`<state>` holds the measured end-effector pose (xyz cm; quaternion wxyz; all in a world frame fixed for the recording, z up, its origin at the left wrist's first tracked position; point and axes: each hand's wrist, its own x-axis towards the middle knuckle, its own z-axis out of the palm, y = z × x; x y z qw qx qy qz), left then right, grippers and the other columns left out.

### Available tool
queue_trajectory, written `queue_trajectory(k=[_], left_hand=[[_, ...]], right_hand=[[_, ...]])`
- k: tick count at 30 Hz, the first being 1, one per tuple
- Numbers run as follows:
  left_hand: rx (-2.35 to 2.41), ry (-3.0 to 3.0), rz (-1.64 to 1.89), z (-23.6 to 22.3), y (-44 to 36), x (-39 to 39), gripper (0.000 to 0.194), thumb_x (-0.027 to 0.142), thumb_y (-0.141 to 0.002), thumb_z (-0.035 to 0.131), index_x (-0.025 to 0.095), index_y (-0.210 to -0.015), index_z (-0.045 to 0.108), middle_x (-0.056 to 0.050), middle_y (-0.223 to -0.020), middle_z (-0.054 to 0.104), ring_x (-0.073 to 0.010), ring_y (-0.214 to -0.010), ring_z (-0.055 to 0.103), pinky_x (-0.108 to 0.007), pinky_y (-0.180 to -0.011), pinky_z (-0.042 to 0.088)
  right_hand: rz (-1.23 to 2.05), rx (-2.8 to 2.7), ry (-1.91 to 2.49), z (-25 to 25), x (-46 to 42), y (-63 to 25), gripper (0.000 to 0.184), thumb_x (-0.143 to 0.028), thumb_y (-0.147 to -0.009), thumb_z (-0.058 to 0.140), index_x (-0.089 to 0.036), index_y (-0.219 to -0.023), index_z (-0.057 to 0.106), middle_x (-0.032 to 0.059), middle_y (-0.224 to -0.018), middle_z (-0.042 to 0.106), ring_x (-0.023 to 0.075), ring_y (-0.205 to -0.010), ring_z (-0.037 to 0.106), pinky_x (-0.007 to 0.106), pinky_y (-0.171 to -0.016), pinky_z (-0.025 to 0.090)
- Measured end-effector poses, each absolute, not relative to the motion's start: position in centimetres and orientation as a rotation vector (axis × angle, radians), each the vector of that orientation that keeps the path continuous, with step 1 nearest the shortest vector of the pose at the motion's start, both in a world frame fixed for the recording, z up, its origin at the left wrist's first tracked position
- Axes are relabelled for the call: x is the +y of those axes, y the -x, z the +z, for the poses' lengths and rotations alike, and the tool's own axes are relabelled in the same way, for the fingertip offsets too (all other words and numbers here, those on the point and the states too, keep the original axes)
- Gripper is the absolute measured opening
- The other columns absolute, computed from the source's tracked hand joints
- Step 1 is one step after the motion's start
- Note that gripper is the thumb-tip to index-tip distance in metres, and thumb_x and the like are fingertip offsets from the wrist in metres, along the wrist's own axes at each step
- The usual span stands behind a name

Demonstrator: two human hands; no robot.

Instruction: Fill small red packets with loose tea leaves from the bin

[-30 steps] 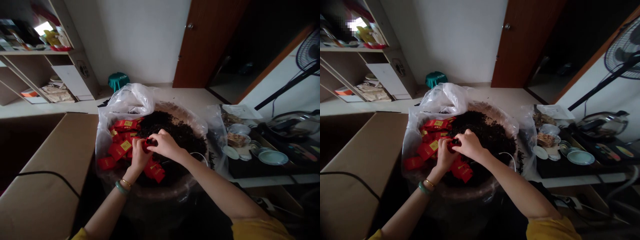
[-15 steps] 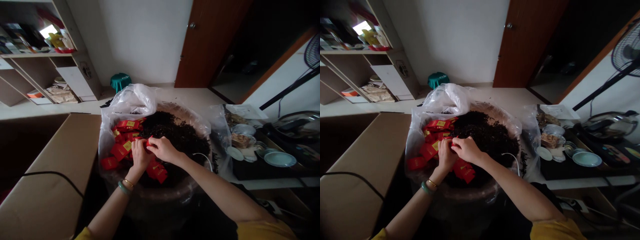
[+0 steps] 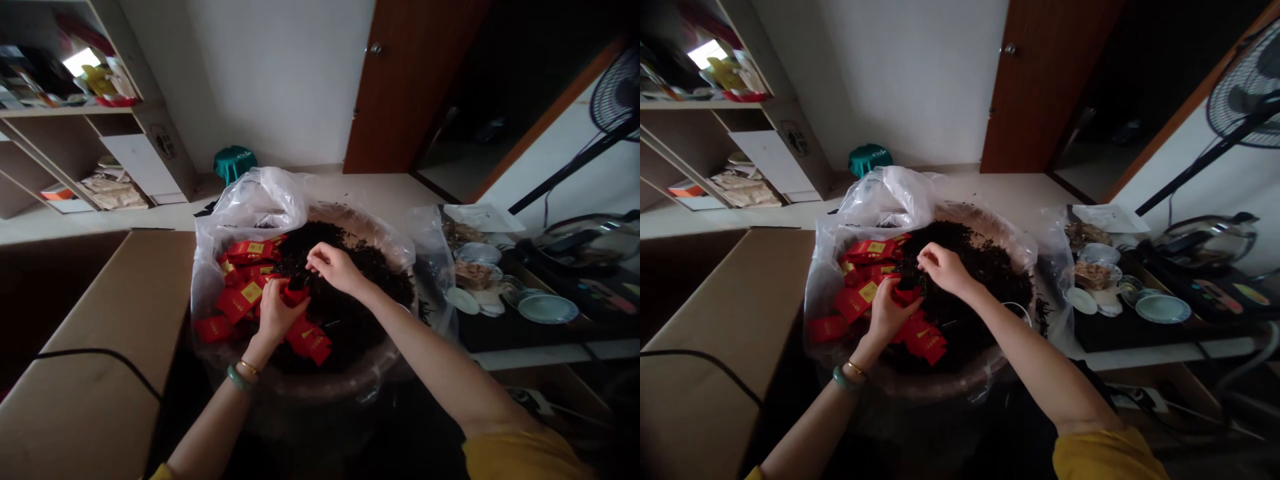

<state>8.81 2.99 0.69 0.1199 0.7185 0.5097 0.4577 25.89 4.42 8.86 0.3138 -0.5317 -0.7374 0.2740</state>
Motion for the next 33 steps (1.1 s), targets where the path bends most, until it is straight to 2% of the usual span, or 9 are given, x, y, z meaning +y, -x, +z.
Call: queue_trajectory(k=[1,2,4,6,8,13,19,25,33], left_hand=[[1.495,-2.097,1.333,0.7,-8.8,3.0,0.042,0.034,-0.062,0.077,0.021,-0.092,0.052,-0.004,-0.089,0.059,-0.0232,-0.086,0.058,-0.038,-0.077,0.05],[1.496,-2.099,1.329,0.7,-8.8,3.0,0.041,0.034,-0.062,0.077,0.021,-0.091,0.052,-0.004,-0.088,0.059,-0.0229,-0.086,0.059,-0.038,-0.077,0.05],[1.492,-2.108,1.326,0.7,-8.8,3.0,0.04,0.035,-0.062,0.077,0.021,-0.09,0.052,-0.004,-0.087,0.059,-0.0223,-0.084,0.059,-0.037,-0.076,0.05],[1.491,-2.12,1.329,0.8,-8.8,3.0,0.038,0.034,-0.063,0.077,0.021,-0.088,0.052,-0.003,-0.086,0.058,-0.0221,-0.084,0.058,-0.037,-0.075,0.05],[1.493,-2.133,1.332,0.9,-8.8,3.0,0.037,0.033,-0.063,0.077,0.021,-0.088,0.052,-0.003,-0.085,0.058,-0.0223,-0.083,0.058,-0.037,-0.075,0.05],[1.488,-2.153,1.344,1.0,-8.7,3.0,0.036,0.031,-0.063,0.077,0.021,-0.087,0.052,-0.003,-0.085,0.058,-0.0224,-0.083,0.058,-0.037,-0.075,0.05],[1.513,-2.162,1.33,1.0,-8.6,3.0,0.038,0.03,-0.062,0.078,0.021,-0.088,0.052,-0.003,-0.085,0.058,-0.0228,-0.084,0.057,-0.038,-0.075,0.049],[1.514,-2.153,1.316,0.9,-8.7,3.2,0.04,0.031,-0.061,0.078,0.021,-0.089,0.052,-0.003,-0.087,0.058,-0.0235,-0.086,0.057,-0.039,-0.077,0.049],[1.527,-2.141,1.303,1.0,-9.1,3.2,0.042,0.031,-0.06,0.078,0.021,-0.091,0.051,-0.004,-0.088,0.057,-0.0246,-0.086,0.056,-0.04,-0.077,0.049]], right_hand=[[0.682,-1.985,1.51,8.5,4.8,-26.6,0.022,-0.023,-0.089,0.048,-0.019,-0.109,0.058,0.0072,-0.101,0.066,0.0165,-0.092,0.062,0.03,-0.083,0.046],[0.673,-2.077,1.609,8.1,5.0,-27.1,0.036,-0.023,-0.083,0.059,-0.019,-0.118,0.055,0.0107,-0.115,0.062,0.0206,-0.104,0.059,0.032,-0.089,0.045],[0.73,-2.309,1.81,7.2,5.0,-27.8,0.077,-0.029,-0.066,0.077,-0.027,-0.135,0.043,0.0144,-0.14,0.042,0.0322,-0.123,0.047,0.041,-0.096,0.041],[0.682,-2.472,1.933,6.4,4.5,-27.7,0.095,-0.03,-0.059,0.082,-0.035,-0.141,0.035,0.0145,-0.147,0.032,0.0392,-0.127,0.039,0.048,-0.096,0.04],[0.491,-2.537,1.958,6.0,4.0,-27.2,0.086,-0.026,-0.063,0.078,-0.035,-0.139,0.037,0.0155,-0.139,0.04,0.0387,-0.122,0.043,0.048,-0.09,0.044],[0.217,-2.54,1.88,5.7,3.8,-26.4,0.036,-0.015,-0.076,0.064,-0.026,-0.111,0.06,0.0116,-0.113,0.054,0.025,-0.097,0.058,0.031,-0.071,0.049],[0.289,-2.425,1.864,5.4,4.8,-27.4,0.017,-0.015,-0.079,0.059,-0.022,-0.093,0.065,0.0081,-0.096,0.06,0.0178,-0.081,0.06,0.025,-0.066,0.044],[0.556,-2.113,1.527,9.1,5.1,-28.2,0.028,-0.009,-0.066,0.066,-0.019,-0.092,0.066,-0.0008,-0.085,0.066,0.0146,-0.079,0.061,0.024,-0.074,0.044],[0.588,-2.136,1.253,12.4,2.6,-25.4,0.042,0.002,-0.067,0.064,-0.018,-0.103,0.068,0.0054,-0.101,0.066,0.0165,-0.094,0.062,0.031,-0.09,0.046]])
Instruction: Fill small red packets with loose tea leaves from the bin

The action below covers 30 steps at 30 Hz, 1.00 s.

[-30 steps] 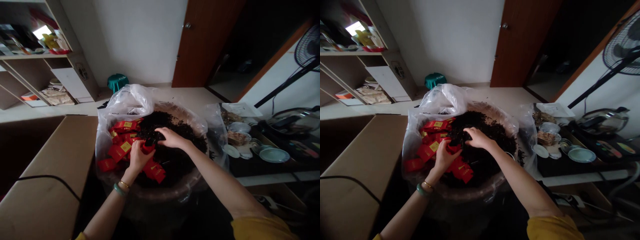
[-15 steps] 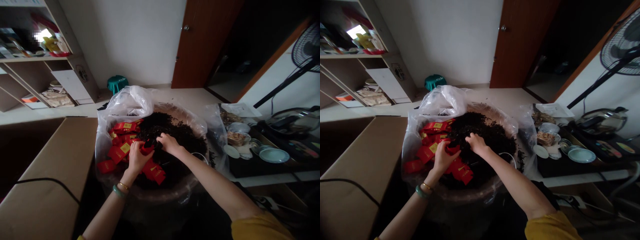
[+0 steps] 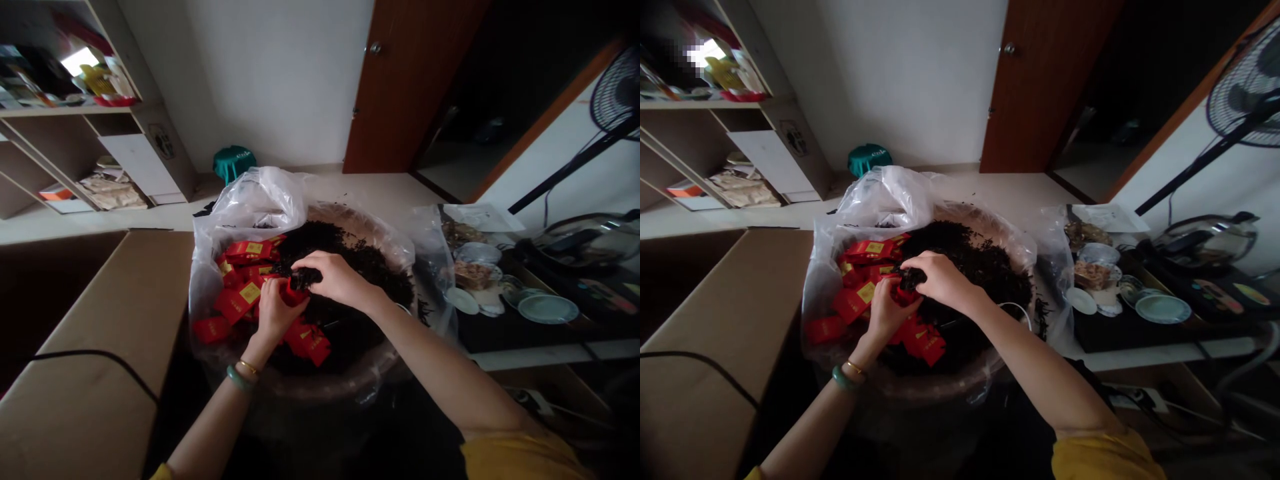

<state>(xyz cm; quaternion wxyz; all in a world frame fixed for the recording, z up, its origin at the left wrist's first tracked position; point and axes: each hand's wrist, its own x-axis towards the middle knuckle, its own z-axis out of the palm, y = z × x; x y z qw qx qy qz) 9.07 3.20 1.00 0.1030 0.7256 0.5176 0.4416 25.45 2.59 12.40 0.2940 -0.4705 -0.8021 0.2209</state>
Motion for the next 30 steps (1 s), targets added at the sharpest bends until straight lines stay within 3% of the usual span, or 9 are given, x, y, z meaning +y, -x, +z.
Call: queue_trajectory(k=[2,7,13,15,20,26,30], left_hand=[[1.529,-2.142,1.308,1.0,-9.1,3.2,0.043,0.03,-0.06,0.078,0.021,-0.092,0.051,-0.005,-0.088,0.058,-0.0249,-0.086,0.056,-0.04,-0.077,0.049],[1.518,-2.143,1.324,0.8,-9.0,3.3,0.044,0.033,-0.06,0.078,0.02,-0.092,0.051,-0.004,-0.088,0.057,-0.0242,-0.085,0.056,-0.04,-0.076,0.049],[1.52,-2.104,1.34,1.0,-8.9,3.1,0.042,0.032,-0.061,0.077,0.019,-0.091,0.051,-0.005,-0.087,0.057,-0.0233,-0.084,0.055,-0.039,-0.074,0.049],[1.475,-2.074,1.351,1.1,-8.8,3.0,0.042,0.032,-0.062,0.076,0.019,-0.093,0.051,-0.005,-0.088,0.057,-0.022,-0.082,0.056,-0.037,-0.073,0.049],[1.389,-2.015,1.33,1.1,-8.6,3.1,0.042,0.028,-0.061,0.076,0.02,-0.095,0.051,-0.003,-0.087,0.059,-0.0199,-0.079,0.058,-0.034,-0.07,0.049],[1.336,-2.104,1.215,0.8,-8.8,3.2,0.041,0.022,-0.06,0.073,0.02,-0.096,0.053,-0.004,-0.09,0.059,-0.0213,-0.084,0.059,-0.034,-0.072,0.05],[1.325,-2.167,1.13,0.7,-9.0,3.1,0.038,0.026,-0.064,0.074,0.02,-0.096,0.054,-0.004,-0.09,0.058,-0.0213,-0.085,0.059,-0.034,-0.072,0.05]], right_hand=[[0.625,-2.104,1.217,12.2,2.4,-25.2,0.047,0.0,-0.068,0.063,-0.019,-0.111,0.066,0.0064,-0.106,0.064,0.016,-0.095,0.063,0.031,-0.091,0.048],[0.813,-1.927,1.258,11.3,2.5,-24.8,0.053,-0.004,-0.073,0.059,-0.02,-0.124,0.057,0.006,-0.106,0.061,0.0118,-0.081,0.065,0.027,-0.076,0.056],[1.012,-2.0,1.126,12.4,2.0,-24.6,0.048,-0.006,-0.086,0.041,-0.019,-0.132,0.048,0.0052,-0.103,0.068,0.0114,-0.091,0.065,0.029,-0.088,0.051],[0.887,-2.07,1.142,13.0,1.9,-24.9,0.042,-0.007,-0.086,0.044,-0.019,-0.125,0.054,0.0051,-0.102,0.068,0.0127,-0.093,0.063,0.031,-0.09,0.049],[0.65,-2.523,1.222,12.9,1.5,-25.1,0.028,-0.023,-0.073,0.072,-0.02,-0.101,0.069,0.0071,-0.09,0.066,0.0216,-0.096,0.056,0.033,-0.083,0.047],[0.476,-2.618,1.392,11.5,2.0,-24.5,0.009,-0.019,-0.078,0.067,-0.018,-0.087,0.069,0.0071,-0.083,0.068,0.0214,-0.085,0.056,0.029,-0.072,0.043],[0.629,-2.594,1.421,11.1,3.0,-26.1,0.014,-0.008,-0.076,0.063,-0.019,-0.082,0.069,0.0023,-0.08,0.068,0.0156,-0.073,0.059,0.025,-0.066,0.04]])
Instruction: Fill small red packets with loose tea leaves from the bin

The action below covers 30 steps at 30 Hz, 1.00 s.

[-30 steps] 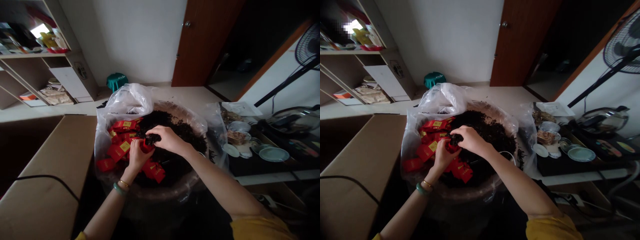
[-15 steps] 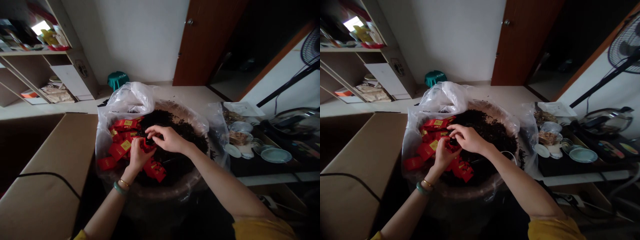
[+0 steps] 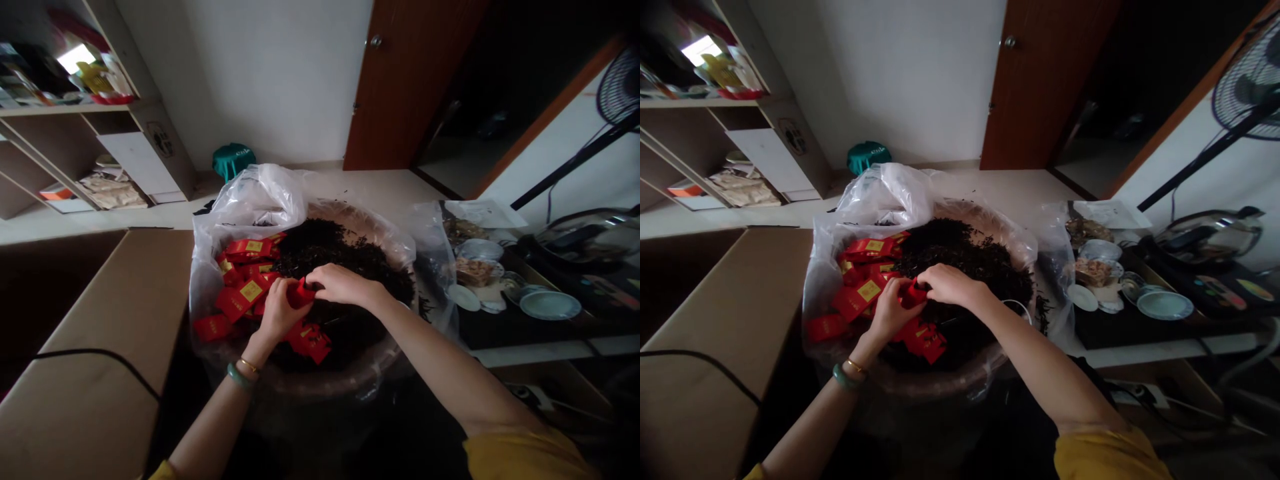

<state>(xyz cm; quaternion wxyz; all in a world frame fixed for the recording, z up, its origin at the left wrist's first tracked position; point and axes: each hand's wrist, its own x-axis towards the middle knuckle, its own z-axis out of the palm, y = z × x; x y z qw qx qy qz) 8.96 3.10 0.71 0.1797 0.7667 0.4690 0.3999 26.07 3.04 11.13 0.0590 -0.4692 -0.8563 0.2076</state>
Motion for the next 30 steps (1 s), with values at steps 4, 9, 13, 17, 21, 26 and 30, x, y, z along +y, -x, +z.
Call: queue_trajectory(k=[4,9,13,17,21,26,30], left_hand=[[1.33,-2.158,1.139,0.8,-8.7,3.3,0.038,0.025,-0.065,0.073,0.02,-0.097,0.054,-0.004,-0.091,0.059,-0.0214,-0.085,0.059,-0.034,-0.073,0.051],[1.341,-2.162,1.175,1.1,-8.6,3.4,0.039,0.026,-0.064,0.074,0.019,-0.098,0.054,-0.005,-0.091,0.059,-0.0217,-0.084,0.059,-0.034,-0.071,0.051],[1.313,-2.276,1.152,0.9,-8.9,2.9,0.04,0.024,-0.065,0.074,0.019,-0.099,0.053,-0.006,-0.092,0.056,-0.0221,-0.086,0.057,-0.035,-0.073,0.051],[1.264,-2.381,1.136,0.6,-9.2,2.5,0.04,0.022,-0.066,0.073,0.019,-0.101,0.053,-0.006,-0.094,0.055,-0.0228,-0.09,0.055,-0.036,-0.078,0.05],[1.315,-2.313,1.15,0.7,-9.1,2.8,0.039,0.024,-0.066,0.073,0.018,-0.1,0.054,-0.007,-0.094,0.056,-0.0233,-0.091,0.055,-0.036,-0.078,0.05],[1.313,-1.901,1.23,1.4,-8.6,3.5,0.048,0.029,-0.062,0.075,0.018,-0.104,0.056,-0.005,-0.093,0.06,-0.0179,-0.078,0.058,-0.033,-0.073,0.05],[1.042,-1.34,1.206,2.4,-8.2,3.8,0.057,0.037,-0.06,0.078,0.018,-0.109,0.055,-0.006,-0.098,0.066,-0.0173,-0.082,0.063,-0.031,-0.077,0.05]], right_hand=[[0.563,-2.452,1.595,11.4,3.7,-27.8,0.018,-0.004,-0.074,0.059,-0.02,-0.074,0.068,0.0004,-0.072,0.066,0.0135,-0.067,0.058,0.024,-0.063,0.039],[0.479,-2.21,1.652,11.2,3.8,-27.3,0.015,-0.022,-0.079,0.064,-0.019,-0.094,0.067,0.0053,-0.093,0.065,0.0144,-0.078,0.061,0.025,-0.069,0.044],[0.645,-2.199,1.679,10.1,3.7,-25.9,0.041,-0.022,-0.068,0.074,-0.017,-0.107,0.062,0.005,-0.091,0.067,0.0158,-0.078,0.064,0.025,-0.068,0.048],[0.968,-2.137,1.761,9.4,3.7,-25.4,0.026,-0.014,-0.068,0.067,-0.017,-0.093,0.066,-0.0003,-0.07,0.066,0.0097,-0.046,0.057,0.019,-0.045,0.044],[1.01,-2.006,1.715,9.7,4.1,-26.1,0.021,-0.006,-0.068,0.061,-0.016,-0.086,0.066,0.0006,-0.071,0.066,0.008,-0.042,0.057,0.017,-0.04,0.043],[0.92,-1.82,1.672,10.1,5.3,-28.0,0.02,-0.006,-0.075,0.056,-0.015,-0.089,0.067,0.0029,-0.074,0.067,0.0129,-0.059,0.066,0.024,-0.058,0.055],[0.608,-2.01,1.421,10.7,5.1,-28.5,0.037,-0.009,-0.073,0.063,-0.02,-0.109,0.066,0.0071,-0.107,0.066,0.0196,-0.101,0.063,0.036,-0.093,0.048]])
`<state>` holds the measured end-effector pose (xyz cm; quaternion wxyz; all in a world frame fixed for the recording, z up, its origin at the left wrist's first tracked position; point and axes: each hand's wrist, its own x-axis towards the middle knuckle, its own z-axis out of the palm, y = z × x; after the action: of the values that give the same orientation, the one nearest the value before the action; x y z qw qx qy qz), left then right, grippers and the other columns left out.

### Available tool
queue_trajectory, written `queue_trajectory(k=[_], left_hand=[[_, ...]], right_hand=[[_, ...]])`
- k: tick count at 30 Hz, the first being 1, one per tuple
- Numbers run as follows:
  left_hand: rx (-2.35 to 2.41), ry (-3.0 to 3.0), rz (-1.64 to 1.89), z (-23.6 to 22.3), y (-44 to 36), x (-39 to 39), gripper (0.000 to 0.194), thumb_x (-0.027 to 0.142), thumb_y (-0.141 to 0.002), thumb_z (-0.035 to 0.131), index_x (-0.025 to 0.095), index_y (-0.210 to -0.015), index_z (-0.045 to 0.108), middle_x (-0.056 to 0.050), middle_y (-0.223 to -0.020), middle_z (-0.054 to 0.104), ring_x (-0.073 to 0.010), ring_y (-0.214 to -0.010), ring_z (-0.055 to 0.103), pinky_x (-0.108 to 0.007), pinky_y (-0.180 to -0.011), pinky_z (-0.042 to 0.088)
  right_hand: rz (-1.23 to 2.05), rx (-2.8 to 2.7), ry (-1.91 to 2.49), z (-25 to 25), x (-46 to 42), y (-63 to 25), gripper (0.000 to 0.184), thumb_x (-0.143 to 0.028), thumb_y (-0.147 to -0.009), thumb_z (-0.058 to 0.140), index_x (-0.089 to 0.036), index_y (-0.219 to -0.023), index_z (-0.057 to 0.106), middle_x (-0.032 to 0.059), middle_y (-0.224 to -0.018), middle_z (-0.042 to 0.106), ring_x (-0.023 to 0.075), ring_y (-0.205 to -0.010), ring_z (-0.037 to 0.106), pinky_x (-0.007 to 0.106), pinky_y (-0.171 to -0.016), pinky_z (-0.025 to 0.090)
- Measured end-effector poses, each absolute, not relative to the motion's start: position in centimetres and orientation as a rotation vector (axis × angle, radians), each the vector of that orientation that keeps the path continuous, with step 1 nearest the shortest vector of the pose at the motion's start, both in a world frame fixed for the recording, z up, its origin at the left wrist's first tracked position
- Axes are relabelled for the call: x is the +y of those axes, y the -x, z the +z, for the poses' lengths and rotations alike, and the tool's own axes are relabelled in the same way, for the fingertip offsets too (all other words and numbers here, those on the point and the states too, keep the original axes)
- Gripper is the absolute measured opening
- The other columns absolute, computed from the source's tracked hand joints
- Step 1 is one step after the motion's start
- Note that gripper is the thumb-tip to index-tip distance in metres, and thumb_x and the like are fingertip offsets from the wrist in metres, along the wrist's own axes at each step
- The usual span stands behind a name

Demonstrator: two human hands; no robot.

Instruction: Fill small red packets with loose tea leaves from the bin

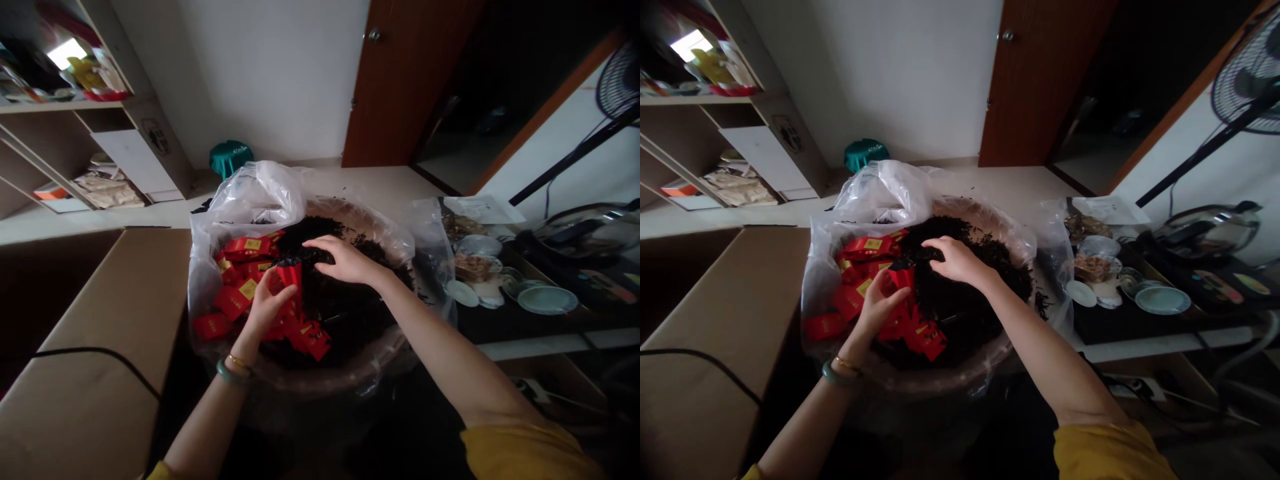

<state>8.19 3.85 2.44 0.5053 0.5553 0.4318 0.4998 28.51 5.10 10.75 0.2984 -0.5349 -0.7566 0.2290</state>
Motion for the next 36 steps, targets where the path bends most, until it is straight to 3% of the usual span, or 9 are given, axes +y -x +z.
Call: queue_trajectory(k=[3,8,11,13,15,19,23,30,36], left_hand=[[0.867,-1.023,1.12,3.1,-7.9,3.7,0.055,0.047,-0.06,0.077,0.018,-0.103,0.06,-0.006,-0.098,0.07,-0.0196,-0.084,0.066,-0.03,-0.076,0.052],[0.798,-0.846,0.859,3.4,-7.8,3.0,0.057,0.062,-0.072,0.062,0.015,-0.103,0.065,-0.01,-0.086,0.072,-0.0263,-0.078,0.069,-0.037,-0.068,0.055],[0.707,-0.942,0.795,3.5,-8.1,2.6,0.059,0.048,-0.063,0.077,0.014,-0.109,0.062,-0.009,-0.09,0.072,-0.024,-0.078,0.069,-0.034,-0.069,0.055],[0.749,-1.024,0.767,3.6,-8.3,2.5,0.058,0.035,-0.055,0.085,0.013,-0.103,0.062,-0.006,-0.086,0.072,-0.0191,-0.073,0.067,-0.029,-0.067,0.054],[0.827,-1.064,0.759,3.7,-8.5,2.4,0.05,0.033,-0.055,0.085,0.011,-0.095,0.063,-0.004,-0.08,0.071,-0.0154,-0.067,0.065,-0.026,-0.065,0.053],[0.908,-1.137,0.776,3.6,-8.6,2.3,0.048,0.036,-0.056,0.084,0.01,-0.091,0.063,-0.003,-0.076,0.069,-0.0144,-0.064,0.063,-0.024,-0.061,0.051],[0.939,-1.171,0.794,3.4,-8.8,2.1,0.053,0.039,-0.057,0.082,0.011,-0.096,0.062,-0.004,-0.078,0.069,-0.0148,-0.064,0.062,-0.024,-0.06,0.05],[1.058,-1.408,0.8,2.6,-9.0,2.5,0.059,0.043,-0.055,0.081,0.01,-0.099,0.06,-0.003,-0.08,0.067,-0.0156,-0.068,0.06,-0.023,-0.06,0.046],[1.15,-1.63,0.794,2.3,-8.7,2.7,0.07,0.037,-0.046,0.086,0.014,-0.107,0.06,-0.005,-0.091,0.069,-0.0232,-0.083,0.063,-0.03,-0.074,0.049]], right_hand=[[0.662,-2.172,1.097,11.0,4.4,-27.6,0.044,-0.017,-0.077,0.066,-0.024,-0.12,0.06,0.0067,-0.123,0.059,0.0189,-0.114,0.055,0.035,-0.098,0.043],[0.718,-2.115,1.236,9.7,4.5,-26.1,0.014,-0.027,-0.076,0.071,-0.017,-0.085,0.07,0.003,-0.088,0.064,0.0138,-0.077,0.059,0.028,-0.074,0.047],[0.537,-2.037,1.308,9.0,4.7,-26.0,0.011,-0.026,-0.074,0.074,-0.017,-0.072,0.07,0.0028,-0.085,0.06,0.0132,-0.075,0.056,0.029,-0.074,0.045],[0.396,-2.042,1.29,9.0,4.6,-26.1,0.008,-0.024,-0.074,0.074,-0.017,-0.071,0.071,0.004,-0.086,0.06,0.0152,-0.08,0.054,0.031,-0.079,0.044],[0.353,-2.12,1.253,9.4,4.2,-26.0,0.006,-0.023,-0.075,0.073,-0.018,-0.075,0.072,0.0047,-0.084,0.062,0.0168,-0.083,0.053,0.031,-0.081,0.043],[0.507,-2.299,1.289,10.3,3.8,-25.8,0.015,-0.029,-0.077,0.071,-0.016,-0.084,0.072,0.0052,-0.08,0.066,0.0183,-0.082,0.054,0.03,-0.077,0.041],[0.652,-2.367,1.387,11.0,3.6,-25.9,0.017,-0.031,-0.081,0.065,-0.015,-0.077,0.069,0.0043,-0.075,0.065,0.0158,-0.073,0.055,0.026,-0.067,0.037],[1.045,-2.438,1.435,11.8,3.2,-26.1,0.019,-0.033,-0.071,0.071,-0.016,-0.079,0.064,-0.0016,-0.069,0.061,0.0116,-0.061,0.049,0.022,-0.055,0.031],[1.338,-2.224,1.387,9.8,3.8,-26.0,0.013,-0.026,-0.068,0.069,-0.015,-0.071,0.066,-0.004,-0.062,0.059,0.0105,-0.059,0.05,0.021,-0.055,0.034]])
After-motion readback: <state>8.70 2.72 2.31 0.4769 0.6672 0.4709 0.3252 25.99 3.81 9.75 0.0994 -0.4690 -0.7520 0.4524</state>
